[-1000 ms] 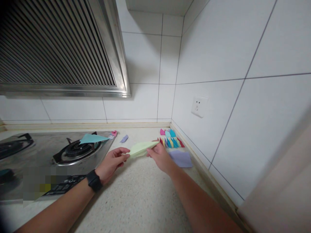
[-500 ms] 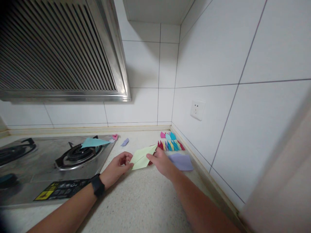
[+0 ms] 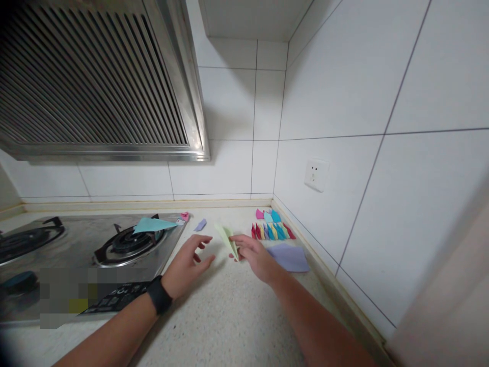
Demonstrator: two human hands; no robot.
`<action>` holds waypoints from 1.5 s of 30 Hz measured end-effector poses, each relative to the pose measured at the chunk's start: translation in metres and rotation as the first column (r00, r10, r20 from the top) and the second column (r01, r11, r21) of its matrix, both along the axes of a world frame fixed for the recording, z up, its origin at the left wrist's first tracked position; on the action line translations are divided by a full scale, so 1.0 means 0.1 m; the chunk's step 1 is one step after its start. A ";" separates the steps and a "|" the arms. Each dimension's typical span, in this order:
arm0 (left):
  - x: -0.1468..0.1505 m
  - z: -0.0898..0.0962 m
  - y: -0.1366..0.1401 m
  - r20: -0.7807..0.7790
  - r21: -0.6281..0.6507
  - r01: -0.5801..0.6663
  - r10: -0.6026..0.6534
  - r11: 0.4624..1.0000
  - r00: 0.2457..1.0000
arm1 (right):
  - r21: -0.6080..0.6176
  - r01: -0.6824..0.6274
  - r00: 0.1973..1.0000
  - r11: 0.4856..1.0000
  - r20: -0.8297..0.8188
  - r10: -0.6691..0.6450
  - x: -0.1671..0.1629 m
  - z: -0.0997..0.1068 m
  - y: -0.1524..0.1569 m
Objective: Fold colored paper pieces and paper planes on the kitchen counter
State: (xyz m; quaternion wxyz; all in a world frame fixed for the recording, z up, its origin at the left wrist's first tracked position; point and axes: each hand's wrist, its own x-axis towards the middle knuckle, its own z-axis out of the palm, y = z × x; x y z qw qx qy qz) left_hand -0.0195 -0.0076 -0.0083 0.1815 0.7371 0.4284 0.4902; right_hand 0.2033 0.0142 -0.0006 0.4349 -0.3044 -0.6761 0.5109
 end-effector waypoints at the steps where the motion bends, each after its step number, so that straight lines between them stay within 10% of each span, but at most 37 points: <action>1: 0.02 0.01 -0.02 -0.003 -0.027 0.046 -0.046 0.999 0.999 | 0.051 0.040 0.997 0.998 0.061 -0.044 -0.02 0.00 -0.01; 11: 0.10 -0.02 -0.03 0.223 -0.313 0.234 -0.168 0.921 0.960 | 0.503 0.025 0.841 0.864 0.457 -0.291 -0.08 -0.04 -0.11; 20: 0.10 -0.03 0.00 0.230 -0.302 0.239 -0.173 0.923 0.958 | 0.538 -0.027 0.814 0.842 0.501 -0.294 -0.07 -0.06 -0.12; 38: 0.07 0.03 -0.06 0.548 -0.473 0.485 -0.186 0.736 0.816 | 0.577 -0.065 0.885 0.814 0.410 -0.219 -0.08 0.11 -0.20; 45: 0.08 -0.03 -0.01 0.396 -0.348 0.425 -0.280 0.836 0.875 | 0.420 0.028 0.917 0.907 0.351 -0.191 -0.09 0.02 -0.17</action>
